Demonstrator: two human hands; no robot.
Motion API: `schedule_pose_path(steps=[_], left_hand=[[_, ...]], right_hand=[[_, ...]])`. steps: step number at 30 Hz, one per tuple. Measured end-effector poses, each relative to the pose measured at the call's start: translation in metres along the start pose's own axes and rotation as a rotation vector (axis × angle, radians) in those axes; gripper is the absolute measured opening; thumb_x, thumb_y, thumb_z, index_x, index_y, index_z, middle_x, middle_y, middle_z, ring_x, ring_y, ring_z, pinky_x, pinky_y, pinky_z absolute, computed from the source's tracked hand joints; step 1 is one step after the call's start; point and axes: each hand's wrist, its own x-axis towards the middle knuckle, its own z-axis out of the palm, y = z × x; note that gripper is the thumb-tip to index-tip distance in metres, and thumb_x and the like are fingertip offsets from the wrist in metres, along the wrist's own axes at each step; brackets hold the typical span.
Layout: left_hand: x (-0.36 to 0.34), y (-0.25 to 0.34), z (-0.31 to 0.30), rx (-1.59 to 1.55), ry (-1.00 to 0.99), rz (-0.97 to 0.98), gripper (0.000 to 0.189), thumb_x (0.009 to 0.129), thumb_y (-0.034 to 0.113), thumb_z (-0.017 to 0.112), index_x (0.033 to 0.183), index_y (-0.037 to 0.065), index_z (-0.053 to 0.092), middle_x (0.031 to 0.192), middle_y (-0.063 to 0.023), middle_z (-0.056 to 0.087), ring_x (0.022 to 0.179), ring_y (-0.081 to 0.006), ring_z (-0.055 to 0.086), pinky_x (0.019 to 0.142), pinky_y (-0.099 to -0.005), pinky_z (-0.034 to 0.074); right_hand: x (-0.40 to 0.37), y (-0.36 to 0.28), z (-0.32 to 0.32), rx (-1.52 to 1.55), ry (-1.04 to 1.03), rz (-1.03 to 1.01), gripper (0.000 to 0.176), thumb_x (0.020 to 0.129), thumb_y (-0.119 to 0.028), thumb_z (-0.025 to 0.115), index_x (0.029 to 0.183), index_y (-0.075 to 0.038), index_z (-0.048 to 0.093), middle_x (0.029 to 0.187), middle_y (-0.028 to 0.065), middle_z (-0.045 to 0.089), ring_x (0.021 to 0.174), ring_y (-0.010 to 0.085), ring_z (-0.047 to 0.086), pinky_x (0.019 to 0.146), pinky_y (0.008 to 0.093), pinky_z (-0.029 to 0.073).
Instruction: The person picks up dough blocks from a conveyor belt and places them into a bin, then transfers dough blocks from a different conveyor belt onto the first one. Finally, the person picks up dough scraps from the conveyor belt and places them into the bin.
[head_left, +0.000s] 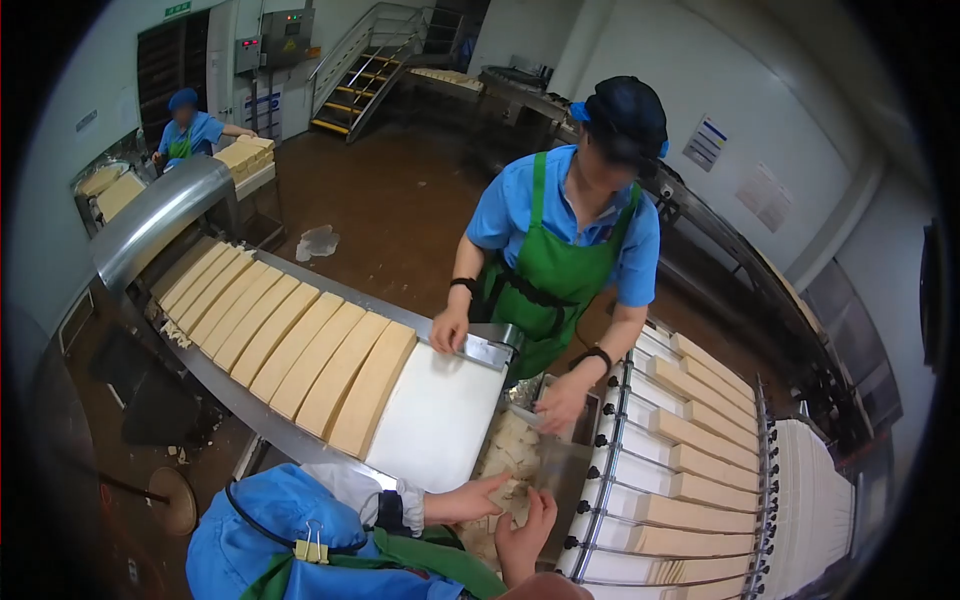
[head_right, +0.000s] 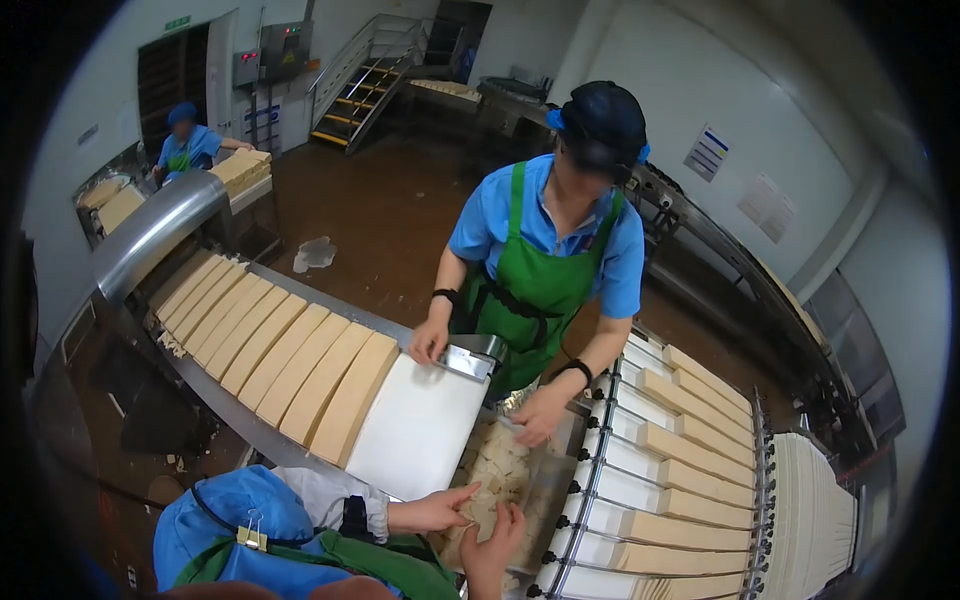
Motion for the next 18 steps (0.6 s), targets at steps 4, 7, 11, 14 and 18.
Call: schedule_pose_path(steps=[4, 7, 11, 14, 18], left_hand=[[-0.001, 0.009, -0.010, 0.228, 0.017, 0.025, 0.091, 0.091, 0.010, 0.069, 0.166, 0.004, 0.018, 0.157, -0.0209, 0.043, 0.135, -0.0258, 0.049, 0.112, -0.0338, 0.040], [-0.008, 0.012, -0.015, 0.113, 0.071, -0.018, 0.089, 0.092, 0.013, 0.069, 0.166, 0.004, 0.019, 0.157, -0.0224, 0.045, 0.138, -0.0258, 0.048, 0.112, -0.0343, 0.041], [-0.021, 0.038, -0.023, 0.084, 0.075, -0.129, 0.084, 0.092, 0.015, 0.070, 0.164, 0.005, 0.028, 0.154, -0.0231, 0.049, 0.140, -0.0255, 0.047, 0.111, -0.0353, 0.042], [-0.025, 0.024, -0.023, 0.064, 0.101, -0.139, 0.080, 0.091, 0.017, 0.072, 0.161, 0.006, 0.035, 0.148, -0.0205, 0.054, 0.138, -0.0260, 0.048, 0.109, -0.0362, 0.044], [-0.014, -0.012, -0.021, 0.023, 0.115, -0.040, 0.074, 0.086, 0.018, 0.075, 0.153, 0.004, 0.047, 0.137, -0.0190, 0.059, 0.121, -0.0245, 0.057, 0.102, -0.0353, 0.048]], right_hand=[[0.004, -0.002, 0.001, -0.101, -0.015, -0.038, 0.061, 0.076, -0.006, 0.071, 0.135, -0.003, 0.057, 0.138, 0.0275, 0.048, 0.128, 0.0462, 0.049, 0.108, 0.0528, 0.042], [0.004, -0.003, 0.007, -0.084, -0.035, -0.051, 0.061, 0.076, -0.008, 0.072, 0.135, -0.003, 0.057, 0.138, 0.0278, 0.048, 0.129, 0.0475, 0.048, 0.108, 0.0544, 0.042], [0.010, -0.011, 0.008, -0.093, -0.056, -0.079, 0.061, 0.076, -0.009, 0.074, 0.135, -0.002, 0.058, 0.139, 0.0290, 0.049, 0.127, 0.0491, 0.050, 0.105, 0.0558, 0.043], [0.013, -0.021, 0.007, -0.073, -0.083, -0.109, 0.062, 0.078, -0.012, 0.074, 0.136, -0.004, 0.057, 0.137, 0.0279, 0.052, 0.129, 0.0476, 0.050, 0.108, 0.0545, 0.042], [0.012, -0.014, 0.013, -0.027, -0.096, -0.180, 0.066, 0.079, -0.015, 0.076, 0.141, -0.005, 0.055, 0.135, 0.0273, 0.055, 0.130, 0.0476, 0.050, 0.110, 0.0537, 0.042]])
